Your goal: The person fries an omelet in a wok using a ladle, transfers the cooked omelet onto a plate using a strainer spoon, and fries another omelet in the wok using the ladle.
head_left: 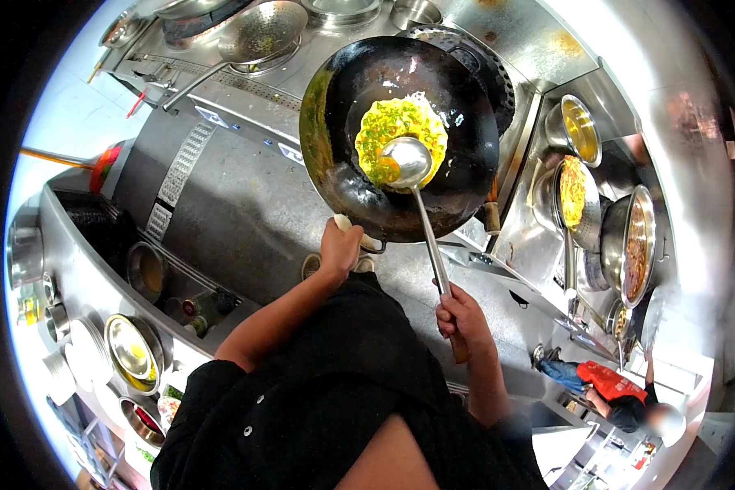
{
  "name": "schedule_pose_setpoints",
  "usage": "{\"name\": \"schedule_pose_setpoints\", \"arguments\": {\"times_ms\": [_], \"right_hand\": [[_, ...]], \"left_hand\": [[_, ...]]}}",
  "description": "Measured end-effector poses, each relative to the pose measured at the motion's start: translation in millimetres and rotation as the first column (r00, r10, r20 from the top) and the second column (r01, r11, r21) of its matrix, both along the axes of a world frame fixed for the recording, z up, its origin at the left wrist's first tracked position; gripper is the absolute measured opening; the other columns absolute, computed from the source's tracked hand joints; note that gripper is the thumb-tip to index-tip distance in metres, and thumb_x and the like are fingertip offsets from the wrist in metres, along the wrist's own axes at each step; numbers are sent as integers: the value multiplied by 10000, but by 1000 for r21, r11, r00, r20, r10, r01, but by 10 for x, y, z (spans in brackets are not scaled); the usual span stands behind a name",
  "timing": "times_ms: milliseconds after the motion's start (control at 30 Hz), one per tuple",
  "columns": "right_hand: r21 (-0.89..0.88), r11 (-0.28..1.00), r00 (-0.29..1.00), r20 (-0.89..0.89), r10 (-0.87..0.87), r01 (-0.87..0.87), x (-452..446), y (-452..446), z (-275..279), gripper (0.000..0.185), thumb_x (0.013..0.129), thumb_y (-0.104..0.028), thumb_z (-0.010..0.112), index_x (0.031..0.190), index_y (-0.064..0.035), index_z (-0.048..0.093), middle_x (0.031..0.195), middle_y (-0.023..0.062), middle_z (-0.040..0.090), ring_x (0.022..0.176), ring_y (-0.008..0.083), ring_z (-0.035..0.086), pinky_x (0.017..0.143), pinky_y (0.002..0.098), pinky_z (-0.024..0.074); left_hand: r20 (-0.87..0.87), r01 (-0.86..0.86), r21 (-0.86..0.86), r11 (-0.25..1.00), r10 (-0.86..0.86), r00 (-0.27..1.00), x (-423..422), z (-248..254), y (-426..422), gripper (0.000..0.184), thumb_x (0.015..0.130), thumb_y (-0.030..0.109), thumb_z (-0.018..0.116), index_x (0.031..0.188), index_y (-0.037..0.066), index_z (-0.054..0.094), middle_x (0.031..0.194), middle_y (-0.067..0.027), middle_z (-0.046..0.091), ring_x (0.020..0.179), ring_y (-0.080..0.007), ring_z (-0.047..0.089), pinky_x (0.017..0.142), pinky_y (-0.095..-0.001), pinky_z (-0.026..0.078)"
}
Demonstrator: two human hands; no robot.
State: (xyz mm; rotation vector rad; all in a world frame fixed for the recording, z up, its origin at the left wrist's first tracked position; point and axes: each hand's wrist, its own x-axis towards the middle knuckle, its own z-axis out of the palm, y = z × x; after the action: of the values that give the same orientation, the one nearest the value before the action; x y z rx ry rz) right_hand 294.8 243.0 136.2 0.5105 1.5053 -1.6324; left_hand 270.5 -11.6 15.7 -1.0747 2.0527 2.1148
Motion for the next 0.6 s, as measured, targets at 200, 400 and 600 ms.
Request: {"name": "schedule_pose_setpoints", "arguments": {"times_ms": [200,400,600], "right_hand": [[160,986,998,-53,-34,42,-14,37,139,397,959,-190,505,1344,-112,442,617,-16,431,430,70,402,402,229,366],[468,883,972,-188,141,-37,-232,253,163,413,941,-159,520,1341,-93,441,607,0,471,434,93,447,393,246,387],[565,825,897,-356,260,-14,-534,339,-23,403,934,-139,516,1319,-39,454,582,15,480,435,112,471,405,280,409]], "left_hand": [[11,-38,49,998,37,999,1,-242,5,382,748,173,593,1034,-75,544,944,-199,641,866,-301,634,778,-386,494],[-5,-30,19,999,30,1000,4,-366,12,406,740,184,593,1040,-85,541,972,-218,640,884,-326,636,787,-391,496],[-12,-44,8,999,44,999,2,-328,16,405,737,177,592,1035,-92,538,967,-221,641,879,-326,638,779,-391,500]]}}
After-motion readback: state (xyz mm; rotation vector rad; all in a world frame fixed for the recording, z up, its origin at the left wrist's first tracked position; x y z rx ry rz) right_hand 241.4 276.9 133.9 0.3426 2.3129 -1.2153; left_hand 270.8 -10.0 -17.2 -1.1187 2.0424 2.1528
